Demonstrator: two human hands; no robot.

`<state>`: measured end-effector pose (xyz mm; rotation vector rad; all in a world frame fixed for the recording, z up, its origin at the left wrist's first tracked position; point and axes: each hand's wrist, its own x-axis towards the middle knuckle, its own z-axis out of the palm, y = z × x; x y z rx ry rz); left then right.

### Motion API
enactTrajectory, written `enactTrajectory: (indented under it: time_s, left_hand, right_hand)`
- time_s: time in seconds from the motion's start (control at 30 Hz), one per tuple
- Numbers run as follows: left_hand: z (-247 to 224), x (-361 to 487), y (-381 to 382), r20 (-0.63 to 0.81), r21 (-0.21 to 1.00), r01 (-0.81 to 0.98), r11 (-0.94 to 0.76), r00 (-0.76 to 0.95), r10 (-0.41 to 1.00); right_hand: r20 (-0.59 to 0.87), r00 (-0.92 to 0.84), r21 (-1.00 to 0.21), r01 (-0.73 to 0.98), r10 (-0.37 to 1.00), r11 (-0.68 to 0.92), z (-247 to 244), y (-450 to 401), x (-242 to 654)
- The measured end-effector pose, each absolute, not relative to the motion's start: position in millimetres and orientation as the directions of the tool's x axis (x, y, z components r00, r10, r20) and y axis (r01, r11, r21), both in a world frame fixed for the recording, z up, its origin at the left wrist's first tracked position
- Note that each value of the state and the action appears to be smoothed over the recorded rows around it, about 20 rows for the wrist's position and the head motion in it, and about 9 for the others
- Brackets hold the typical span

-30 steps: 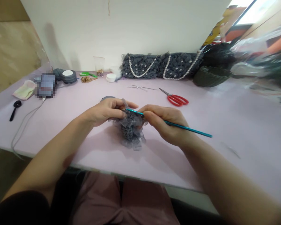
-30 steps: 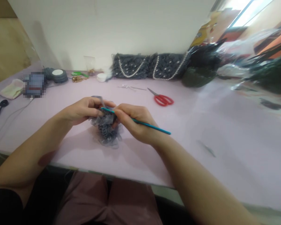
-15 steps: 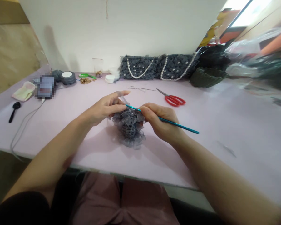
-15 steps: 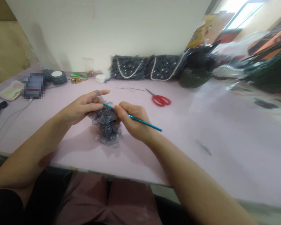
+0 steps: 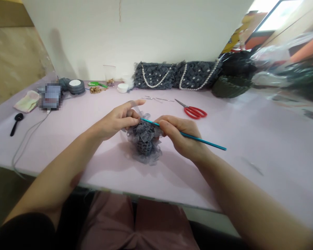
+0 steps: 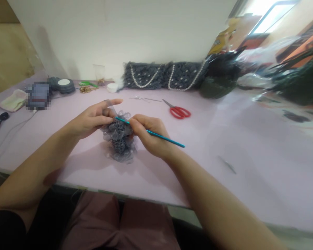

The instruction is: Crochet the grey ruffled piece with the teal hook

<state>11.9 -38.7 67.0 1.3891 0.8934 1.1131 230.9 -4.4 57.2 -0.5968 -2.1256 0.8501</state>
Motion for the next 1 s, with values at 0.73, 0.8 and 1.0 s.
enactTrajectory:
  time_s: [0.73, 0.8, 1.0]
  left_hand:
    - [64.9, 17.1, -41.1, 0.18, 0.983, -0.059, -0.171, 0.224, 0.958]
    - [63.7, 20.0, -41.5, 0.183, 0.983, -0.044, -0.177, 0.208, 0.961]
    - [60.5, 28.3, -41.9, 0.166, 0.986, -0.06, -0.156, 0.213, 0.963]
  right_hand:
    - [0.461, -0.724, -0.666, 0.099, 0.513, 0.739, 64.6, -4.3, 236.0]
    - [0.47, -0.72, -0.645, 0.115, 0.51, 0.756, 64.0, -6.4, 233.7]
    - [0.545, -0.65, -0.58, 0.164, 0.529, 0.798, 55.6, -8.0, 228.3]
